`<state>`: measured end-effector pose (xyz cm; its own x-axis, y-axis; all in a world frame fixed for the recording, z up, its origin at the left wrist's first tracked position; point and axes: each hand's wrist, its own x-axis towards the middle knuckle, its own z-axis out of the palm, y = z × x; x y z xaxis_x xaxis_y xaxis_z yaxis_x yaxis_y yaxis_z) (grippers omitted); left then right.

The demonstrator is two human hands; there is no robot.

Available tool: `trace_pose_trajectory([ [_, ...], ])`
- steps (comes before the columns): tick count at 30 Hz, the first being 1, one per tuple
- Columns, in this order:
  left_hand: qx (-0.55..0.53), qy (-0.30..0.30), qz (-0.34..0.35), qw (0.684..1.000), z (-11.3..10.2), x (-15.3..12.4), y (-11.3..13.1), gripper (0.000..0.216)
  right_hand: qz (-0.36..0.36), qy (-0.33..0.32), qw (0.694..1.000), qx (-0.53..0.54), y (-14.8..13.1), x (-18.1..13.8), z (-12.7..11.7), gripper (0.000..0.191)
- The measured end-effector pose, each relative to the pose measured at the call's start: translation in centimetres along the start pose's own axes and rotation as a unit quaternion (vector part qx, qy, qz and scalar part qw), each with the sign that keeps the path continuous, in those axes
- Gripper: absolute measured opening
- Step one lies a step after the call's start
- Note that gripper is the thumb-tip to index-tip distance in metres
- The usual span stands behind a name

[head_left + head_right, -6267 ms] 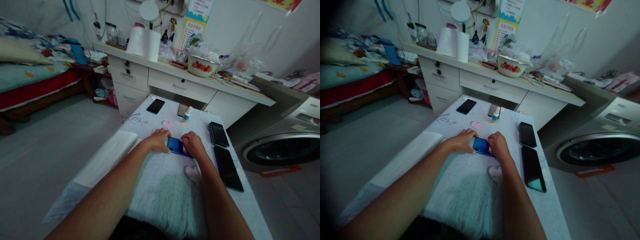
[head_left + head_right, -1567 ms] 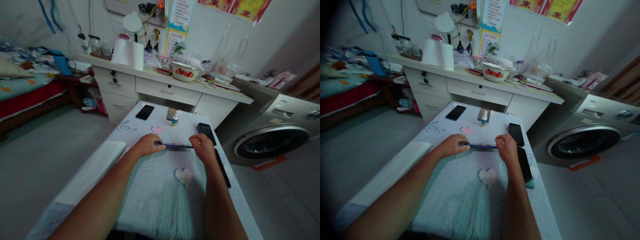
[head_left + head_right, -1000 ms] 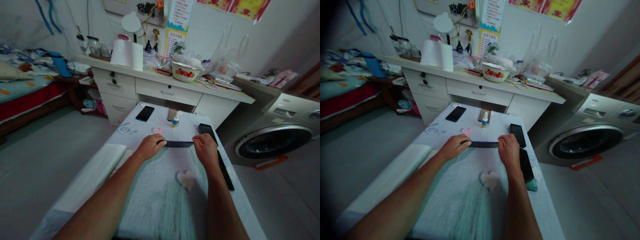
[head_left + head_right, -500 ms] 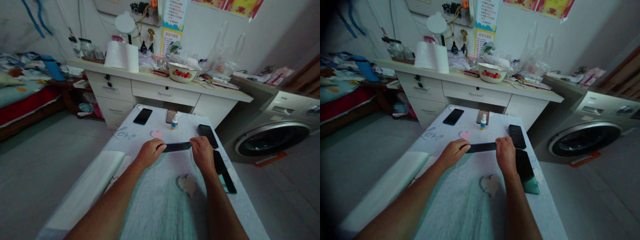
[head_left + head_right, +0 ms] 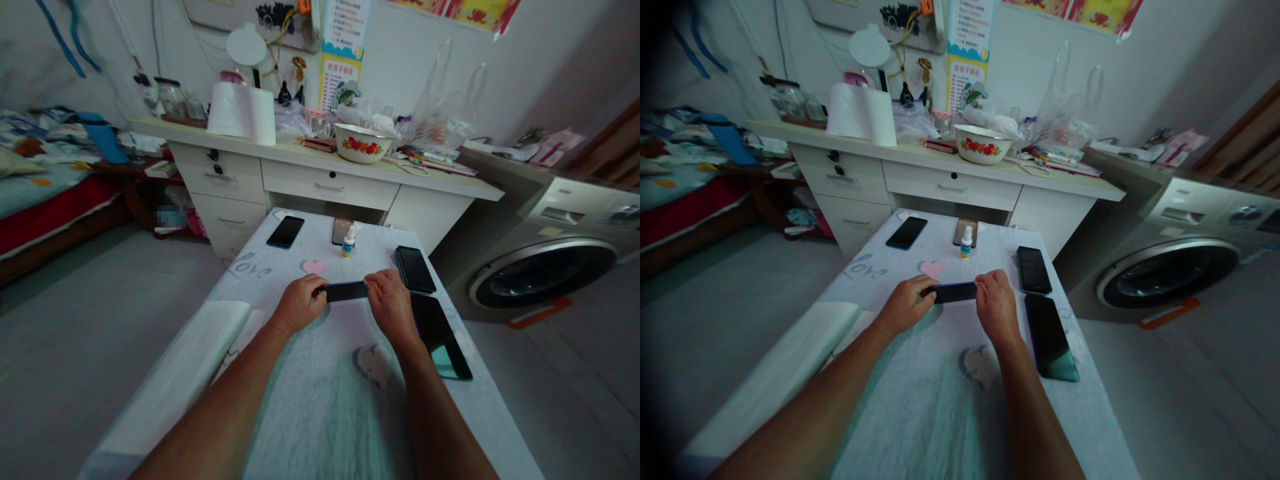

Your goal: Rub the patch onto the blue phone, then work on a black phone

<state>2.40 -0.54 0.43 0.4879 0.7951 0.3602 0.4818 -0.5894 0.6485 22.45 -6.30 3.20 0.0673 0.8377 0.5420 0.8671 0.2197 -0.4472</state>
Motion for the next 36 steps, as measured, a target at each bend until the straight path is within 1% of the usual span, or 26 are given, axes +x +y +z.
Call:
trace_pose_trajectory([
  [6,0.002,0.000,0.006,1.000,-0.1,0.0,0.0,0.022,-0.025,-0.021,0.999,0.023,-1.5,0.0,1.1,0.020],
  [14,0.002,-0.004,0.009,1.000,0.2,0.0,0.3,0.022,-0.067,-0.032,0.996,0.058,-2.9,-0.4,2.7,0.022],
  [20,-0.010,0.009,-0.001,1.000,0.4,0.0,0.3,0.022,-0.079,-0.045,0.994,0.065,-3.8,-0.6,3.3,0.022],
  [23,-0.019,0.015,-0.007,1.000,0.4,0.0,0.3,0.019,-0.088,-0.051,0.992,0.069,-4.1,-0.6,3.5,0.023],
  [29,-0.063,0.034,-0.031,0.997,0.6,-0.2,0.2,0.014,-0.092,-0.053,0.993,0.060,-4.3,-0.6,3.6,0.025],
  [36,-0.070,0.030,-0.037,0.996,0.8,-0.1,0.1,0.010,-0.074,-0.024,0.997,0.011,-3.1,-0.3,2.9,0.023],
])
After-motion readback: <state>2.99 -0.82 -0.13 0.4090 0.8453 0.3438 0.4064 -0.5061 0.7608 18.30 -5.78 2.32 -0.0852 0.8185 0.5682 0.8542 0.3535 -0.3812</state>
